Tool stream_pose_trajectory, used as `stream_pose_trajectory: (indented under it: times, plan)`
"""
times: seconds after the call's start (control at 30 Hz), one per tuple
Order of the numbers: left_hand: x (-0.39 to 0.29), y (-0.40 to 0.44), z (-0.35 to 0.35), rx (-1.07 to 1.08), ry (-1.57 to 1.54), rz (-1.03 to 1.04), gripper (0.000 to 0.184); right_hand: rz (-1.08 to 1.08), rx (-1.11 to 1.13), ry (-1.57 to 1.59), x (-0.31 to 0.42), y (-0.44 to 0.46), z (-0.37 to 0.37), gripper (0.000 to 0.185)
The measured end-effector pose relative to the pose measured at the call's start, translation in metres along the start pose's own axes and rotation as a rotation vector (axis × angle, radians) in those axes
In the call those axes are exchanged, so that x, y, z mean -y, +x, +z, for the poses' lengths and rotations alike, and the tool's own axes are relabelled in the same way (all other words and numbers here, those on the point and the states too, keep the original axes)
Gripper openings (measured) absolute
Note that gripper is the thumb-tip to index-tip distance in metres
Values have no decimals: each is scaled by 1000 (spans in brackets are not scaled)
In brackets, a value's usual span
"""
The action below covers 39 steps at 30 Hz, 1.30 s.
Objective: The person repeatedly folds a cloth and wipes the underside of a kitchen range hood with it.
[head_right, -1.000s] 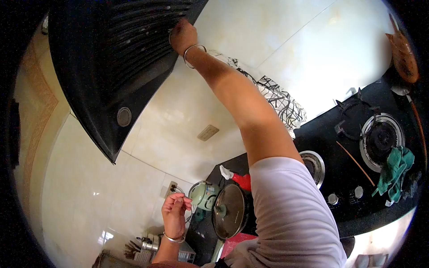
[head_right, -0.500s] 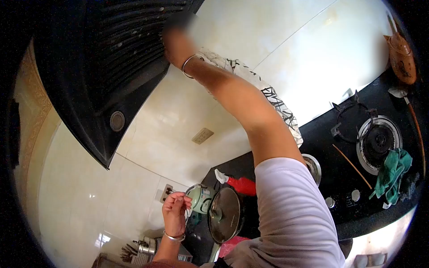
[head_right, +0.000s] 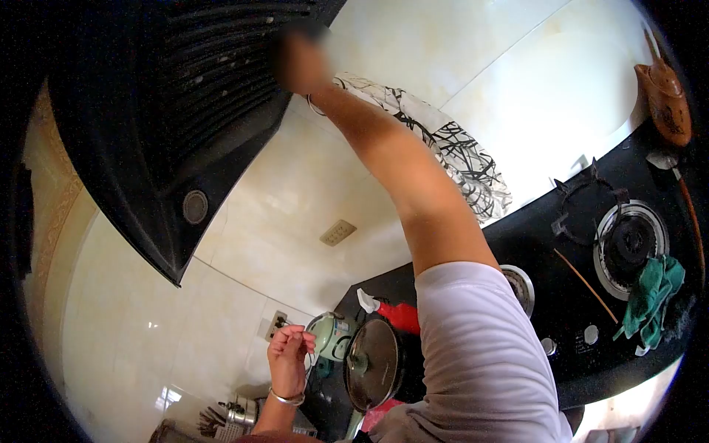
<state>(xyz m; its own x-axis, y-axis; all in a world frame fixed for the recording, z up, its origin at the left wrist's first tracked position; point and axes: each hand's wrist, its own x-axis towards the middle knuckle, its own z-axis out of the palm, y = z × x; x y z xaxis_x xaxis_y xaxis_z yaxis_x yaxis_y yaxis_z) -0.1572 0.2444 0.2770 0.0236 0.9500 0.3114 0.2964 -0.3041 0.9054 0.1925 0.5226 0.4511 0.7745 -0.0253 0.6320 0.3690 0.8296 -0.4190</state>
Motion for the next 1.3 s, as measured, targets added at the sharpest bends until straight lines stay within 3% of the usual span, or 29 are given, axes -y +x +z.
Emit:
stream_pose_trajectory:
  times: [0.2, 0.3, 0.7, 0.97, 1.1, 1.3]
  plan:
    - [2, 1, -1, 27, -29, 21, 9, 33, 14, 25, 0, 1, -5, 7]
    - [2, -1, -2, 36, -35, 20, 10, -33, -112, 21, 6, -5, -6, 8]
    - [3, -9, -12, -1, -4, 3, 9, 216, -269, -19, 2, -11, 24, 14]
    - [3, -13, -16, 5, -36, 4, 10, 91, -310, 43, 10, -18, 20, 13]
    - [5, -16, -18, 13, -49, 25, 10, 397, -126, 47, 17, -10, 20, 16]
    - [6, -21, -23, 9, -60, 29, 9, 402, -324, 136, 26, -15, 22, 12]
